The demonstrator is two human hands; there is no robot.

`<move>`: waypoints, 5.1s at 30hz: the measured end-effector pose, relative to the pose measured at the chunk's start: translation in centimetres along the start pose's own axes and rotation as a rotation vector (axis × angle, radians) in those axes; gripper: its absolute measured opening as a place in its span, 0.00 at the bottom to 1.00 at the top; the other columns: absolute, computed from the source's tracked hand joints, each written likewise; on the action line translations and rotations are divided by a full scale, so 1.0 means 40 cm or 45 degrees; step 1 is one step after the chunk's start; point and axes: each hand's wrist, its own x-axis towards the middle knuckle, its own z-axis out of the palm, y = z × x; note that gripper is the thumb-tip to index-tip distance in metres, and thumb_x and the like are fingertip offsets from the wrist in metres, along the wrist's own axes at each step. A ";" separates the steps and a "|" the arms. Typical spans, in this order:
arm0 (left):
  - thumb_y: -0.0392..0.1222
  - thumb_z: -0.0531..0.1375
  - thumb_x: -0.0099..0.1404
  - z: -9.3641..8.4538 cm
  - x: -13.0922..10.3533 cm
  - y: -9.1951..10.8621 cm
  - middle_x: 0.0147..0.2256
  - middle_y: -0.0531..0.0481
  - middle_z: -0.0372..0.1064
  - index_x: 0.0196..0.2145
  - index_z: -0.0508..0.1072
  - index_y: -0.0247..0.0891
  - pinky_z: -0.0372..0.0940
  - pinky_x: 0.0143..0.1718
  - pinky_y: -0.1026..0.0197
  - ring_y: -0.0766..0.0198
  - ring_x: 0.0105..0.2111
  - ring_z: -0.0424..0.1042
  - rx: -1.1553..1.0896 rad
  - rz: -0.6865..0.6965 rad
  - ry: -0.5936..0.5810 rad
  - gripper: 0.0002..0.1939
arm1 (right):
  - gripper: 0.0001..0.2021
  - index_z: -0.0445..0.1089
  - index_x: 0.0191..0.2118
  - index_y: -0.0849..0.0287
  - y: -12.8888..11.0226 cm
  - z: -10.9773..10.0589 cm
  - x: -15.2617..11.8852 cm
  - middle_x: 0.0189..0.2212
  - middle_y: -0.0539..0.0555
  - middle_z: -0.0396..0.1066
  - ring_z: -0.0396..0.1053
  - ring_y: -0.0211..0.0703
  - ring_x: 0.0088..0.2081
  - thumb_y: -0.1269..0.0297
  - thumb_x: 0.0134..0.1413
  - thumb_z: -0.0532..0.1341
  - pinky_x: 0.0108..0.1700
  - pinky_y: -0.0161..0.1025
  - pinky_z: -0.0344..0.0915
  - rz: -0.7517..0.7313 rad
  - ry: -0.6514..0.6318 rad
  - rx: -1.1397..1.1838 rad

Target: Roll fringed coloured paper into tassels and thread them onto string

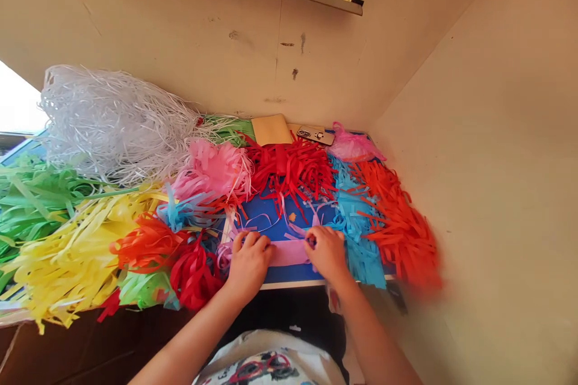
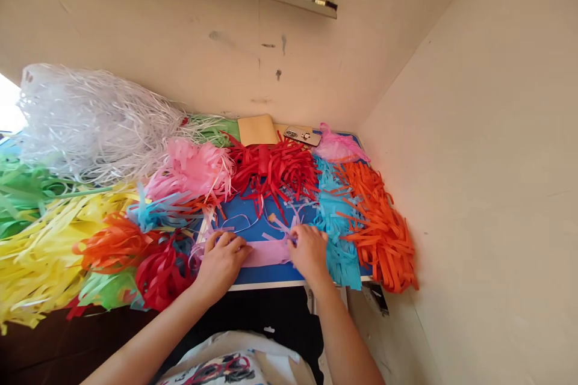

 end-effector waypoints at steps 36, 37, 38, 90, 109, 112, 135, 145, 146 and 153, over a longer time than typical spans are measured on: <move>0.43 0.58 0.65 0.002 0.002 -0.043 0.33 0.51 0.76 0.26 0.76 0.40 0.37 0.61 0.32 0.51 0.44 0.71 -0.148 -0.101 0.034 0.12 | 0.14 0.66 0.24 0.58 0.029 0.065 0.000 0.26 0.49 0.69 0.64 0.41 0.33 0.63 0.61 0.59 0.38 0.40 0.50 -0.252 -0.059 0.161; 0.43 0.59 0.65 0.003 0.004 -0.042 0.33 0.51 0.76 0.25 0.75 0.40 0.38 0.61 0.32 0.51 0.43 0.71 -0.135 -0.107 0.023 0.12 | 0.14 0.65 0.23 0.58 0.027 0.068 0.003 0.25 0.49 0.69 0.63 0.41 0.32 0.63 0.60 0.60 0.38 0.40 0.49 -0.244 -0.054 0.154; 0.43 0.59 0.64 0.003 0.006 -0.042 0.32 0.51 0.75 0.24 0.75 0.40 0.39 0.60 0.32 0.51 0.43 0.71 -0.127 -0.109 0.011 0.12 | 0.13 0.64 0.23 0.58 0.025 0.069 0.005 0.24 0.49 0.68 0.63 0.40 0.32 0.64 0.59 0.61 0.37 0.40 0.48 -0.243 -0.052 0.149; 0.42 0.58 0.66 -0.010 -0.010 -0.069 0.30 0.51 0.75 0.26 0.75 0.42 0.49 0.53 0.43 0.54 0.40 0.71 -0.159 -0.107 -0.031 0.11 | 0.07 0.64 0.26 0.58 0.010 0.041 0.029 0.28 0.48 0.68 0.63 0.39 0.33 0.73 0.54 0.59 0.40 0.40 0.50 -0.399 -0.185 0.137; 0.37 0.58 0.65 0.009 -0.005 -0.048 0.35 0.52 0.75 0.38 0.77 0.46 0.45 0.61 0.40 0.55 0.44 0.70 -0.094 0.234 0.096 0.08 | 0.07 0.74 0.37 0.54 0.021 0.043 0.028 0.38 0.50 0.76 0.66 0.42 0.45 0.70 0.63 0.58 0.53 0.48 0.49 -0.798 0.003 0.066; 0.37 0.57 0.66 0.011 0.005 -0.032 0.33 0.51 0.75 0.33 0.77 0.45 0.46 0.60 0.40 0.55 0.44 0.70 -0.071 0.175 0.104 0.08 | 0.06 0.73 0.33 0.55 0.000 0.036 0.038 0.37 0.50 0.76 0.66 0.43 0.45 0.68 0.61 0.61 0.52 0.48 0.50 -0.702 -0.046 0.099; 0.44 0.58 0.67 0.021 -0.032 -0.103 0.30 0.48 0.73 0.30 0.77 0.40 0.61 0.41 0.54 0.58 0.35 0.69 -0.398 0.044 -0.027 0.11 | 0.06 0.73 0.28 0.55 0.020 0.047 0.023 0.31 0.49 0.73 0.67 0.41 0.39 0.67 0.55 0.66 0.44 0.41 0.57 -0.388 -0.189 0.293; 0.32 0.56 0.65 0.006 -0.012 -0.046 0.33 0.53 0.76 0.39 0.77 0.49 0.48 0.57 0.42 0.57 0.40 0.70 -0.246 0.178 0.005 0.14 | 0.05 0.75 0.35 0.53 0.002 0.031 0.029 0.34 0.49 0.76 0.65 0.43 0.42 0.67 0.60 0.61 0.47 0.47 0.49 -0.808 -0.109 0.054; 0.31 0.55 0.65 0.013 -0.016 -0.042 0.33 0.53 0.76 0.38 0.78 0.48 0.48 0.57 0.42 0.58 0.39 0.70 -0.242 0.231 0.029 0.14 | 0.05 0.75 0.36 0.53 0.006 0.035 0.028 0.34 0.50 0.76 0.65 0.43 0.42 0.66 0.62 0.60 0.47 0.47 0.49 -0.889 -0.056 0.013; 0.35 0.58 0.66 0.025 -0.002 -0.015 0.33 0.52 0.76 0.35 0.78 0.43 0.51 0.57 0.42 0.59 0.36 0.72 -0.140 0.189 0.161 0.08 | 0.08 0.72 0.31 0.58 -0.019 0.048 0.027 0.29 0.50 0.74 0.66 0.41 0.40 0.70 0.61 0.59 0.45 0.45 0.49 -0.986 0.105 -0.107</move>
